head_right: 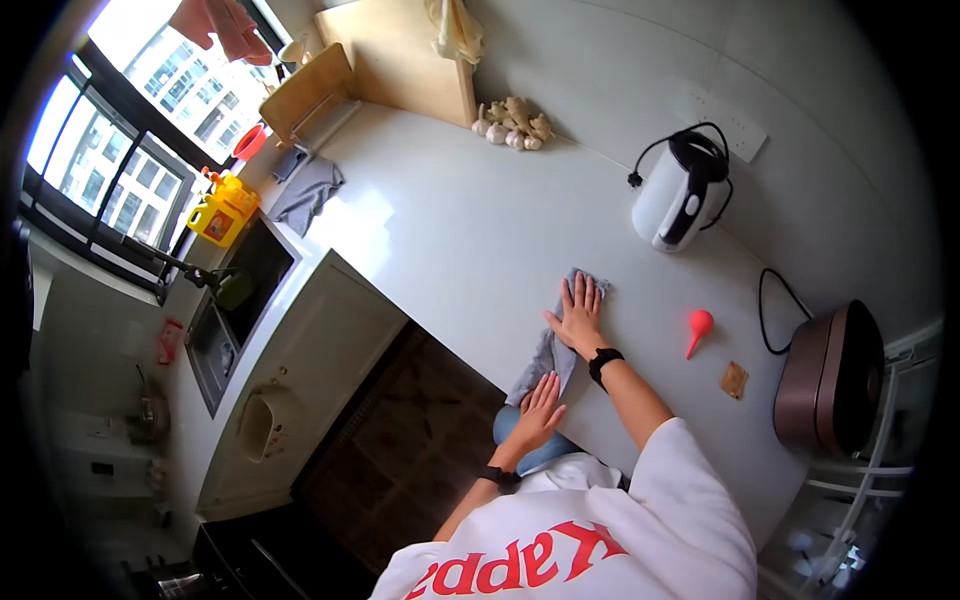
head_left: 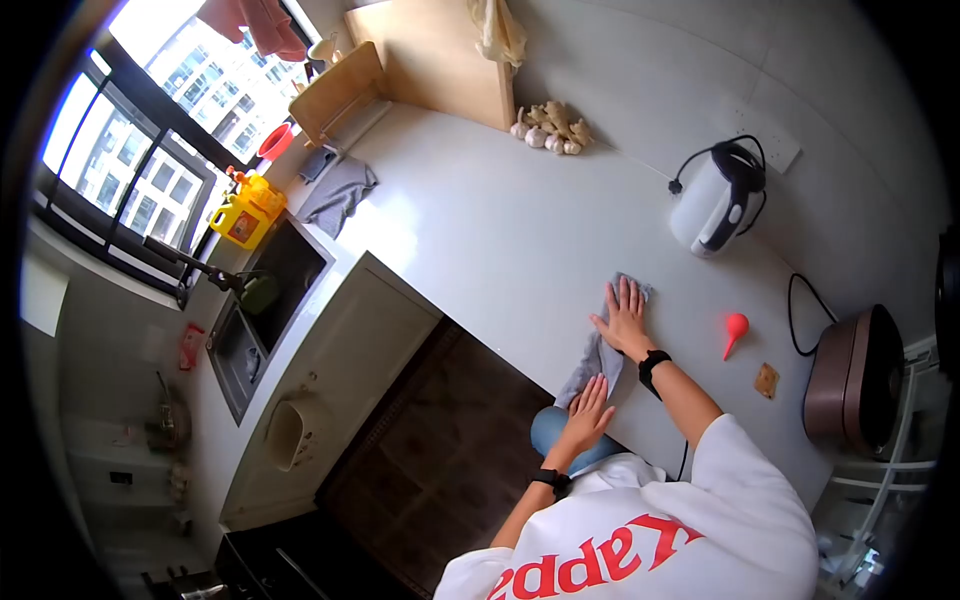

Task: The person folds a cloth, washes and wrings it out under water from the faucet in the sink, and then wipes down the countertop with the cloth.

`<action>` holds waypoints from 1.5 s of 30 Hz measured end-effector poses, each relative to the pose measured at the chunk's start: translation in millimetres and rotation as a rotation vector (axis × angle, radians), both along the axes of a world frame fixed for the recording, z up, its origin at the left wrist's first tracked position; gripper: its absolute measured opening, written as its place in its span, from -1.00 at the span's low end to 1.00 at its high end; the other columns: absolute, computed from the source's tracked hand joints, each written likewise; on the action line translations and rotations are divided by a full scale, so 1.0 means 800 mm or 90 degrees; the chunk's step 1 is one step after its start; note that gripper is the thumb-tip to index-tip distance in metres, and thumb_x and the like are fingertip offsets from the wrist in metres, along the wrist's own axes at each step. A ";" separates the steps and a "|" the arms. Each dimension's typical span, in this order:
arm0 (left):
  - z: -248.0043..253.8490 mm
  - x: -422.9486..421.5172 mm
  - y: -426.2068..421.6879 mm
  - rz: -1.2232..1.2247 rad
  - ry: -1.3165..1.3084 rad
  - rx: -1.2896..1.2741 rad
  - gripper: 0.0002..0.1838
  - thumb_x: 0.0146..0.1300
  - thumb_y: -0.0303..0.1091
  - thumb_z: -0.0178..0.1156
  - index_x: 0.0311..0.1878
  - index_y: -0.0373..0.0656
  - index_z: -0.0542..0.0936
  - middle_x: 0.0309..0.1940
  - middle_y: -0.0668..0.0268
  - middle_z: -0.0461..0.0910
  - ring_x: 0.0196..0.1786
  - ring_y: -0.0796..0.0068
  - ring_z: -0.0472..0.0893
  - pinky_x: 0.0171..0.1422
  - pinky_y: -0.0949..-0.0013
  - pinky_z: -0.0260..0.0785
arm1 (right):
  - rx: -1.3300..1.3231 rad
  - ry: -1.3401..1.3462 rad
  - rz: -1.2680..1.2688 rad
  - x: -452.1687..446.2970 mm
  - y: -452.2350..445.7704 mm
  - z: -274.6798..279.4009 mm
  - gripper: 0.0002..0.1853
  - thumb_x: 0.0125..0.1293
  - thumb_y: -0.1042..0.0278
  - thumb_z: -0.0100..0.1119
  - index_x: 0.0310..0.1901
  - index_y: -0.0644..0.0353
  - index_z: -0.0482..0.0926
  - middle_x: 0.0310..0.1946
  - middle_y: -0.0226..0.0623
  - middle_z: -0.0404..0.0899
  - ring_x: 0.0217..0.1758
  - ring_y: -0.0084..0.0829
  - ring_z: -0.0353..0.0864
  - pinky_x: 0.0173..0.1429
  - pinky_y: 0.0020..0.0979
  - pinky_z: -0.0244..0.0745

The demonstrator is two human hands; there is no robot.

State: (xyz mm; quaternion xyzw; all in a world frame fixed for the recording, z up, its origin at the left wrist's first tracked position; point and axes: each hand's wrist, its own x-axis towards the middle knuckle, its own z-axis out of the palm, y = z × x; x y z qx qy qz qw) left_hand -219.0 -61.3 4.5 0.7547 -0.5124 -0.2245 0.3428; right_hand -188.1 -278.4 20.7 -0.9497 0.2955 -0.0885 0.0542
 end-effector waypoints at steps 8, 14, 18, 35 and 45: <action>-0.018 0.074 -0.004 0.023 0.048 0.025 -0.38 0.37 -0.08 -0.22 0.40 -0.14 -0.04 0.44 0.23 -0.14 0.48 0.33 -0.19 0.41 0.21 -0.31 | 0.013 -0.002 -0.007 0.077 -0.003 -0.001 -0.17 0.18 -0.10 0.02 0.35 0.22 -0.02 0.39 0.09 -0.27 0.44 0.09 -0.36 0.42 0.05 -0.44; -0.020 0.163 0.005 -0.075 0.012 0.029 -0.34 0.34 -0.08 -0.14 0.40 -0.17 -0.04 0.42 0.19 -0.10 0.47 0.26 -0.15 0.39 0.10 -0.22 | 0.007 -0.036 -0.036 0.151 0.005 -0.009 -0.20 0.17 -0.08 0.03 0.34 0.22 0.05 0.39 0.07 -0.19 0.46 0.04 -0.32 0.43 0.04 -0.41; -0.058 0.315 0.010 -0.133 -0.191 -0.152 -0.32 0.24 -0.19 0.05 0.35 -0.24 0.07 0.36 0.05 0.06 0.41 0.09 0.03 0.33 -0.07 -0.10 | 0.071 -0.136 -0.166 0.260 0.012 -0.031 -0.24 0.10 -0.02 0.12 0.27 0.25 0.18 0.35 0.13 -0.10 0.43 0.13 -0.22 0.41 0.10 -0.31; -0.098 0.708 0.028 -0.376 -0.243 0.030 -0.41 0.35 -0.18 -0.15 0.35 -0.26 0.05 0.39 0.06 -0.02 0.44 0.09 -0.05 0.36 0.05 -0.14 | 0.042 -0.163 -0.403 0.588 0.054 -0.135 -0.22 0.11 -0.11 0.05 0.30 0.16 0.17 0.39 -0.02 -0.11 0.46 -0.01 -0.28 0.46 -0.03 -0.40; -0.070 0.944 0.068 -0.420 -0.099 0.083 -0.53 0.35 -0.22 -0.19 0.29 -0.14 0.24 0.35 0.17 0.12 0.42 0.23 0.03 0.41 0.13 -0.19 | 0.071 -0.093 -0.425 0.710 0.126 -0.134 -0.21 0.15 -0.11 0.03 0.32 0.19 0.10 0.40 0.01 -0.18 0.46 0.04 -0.32 0.43 0.03 -0.39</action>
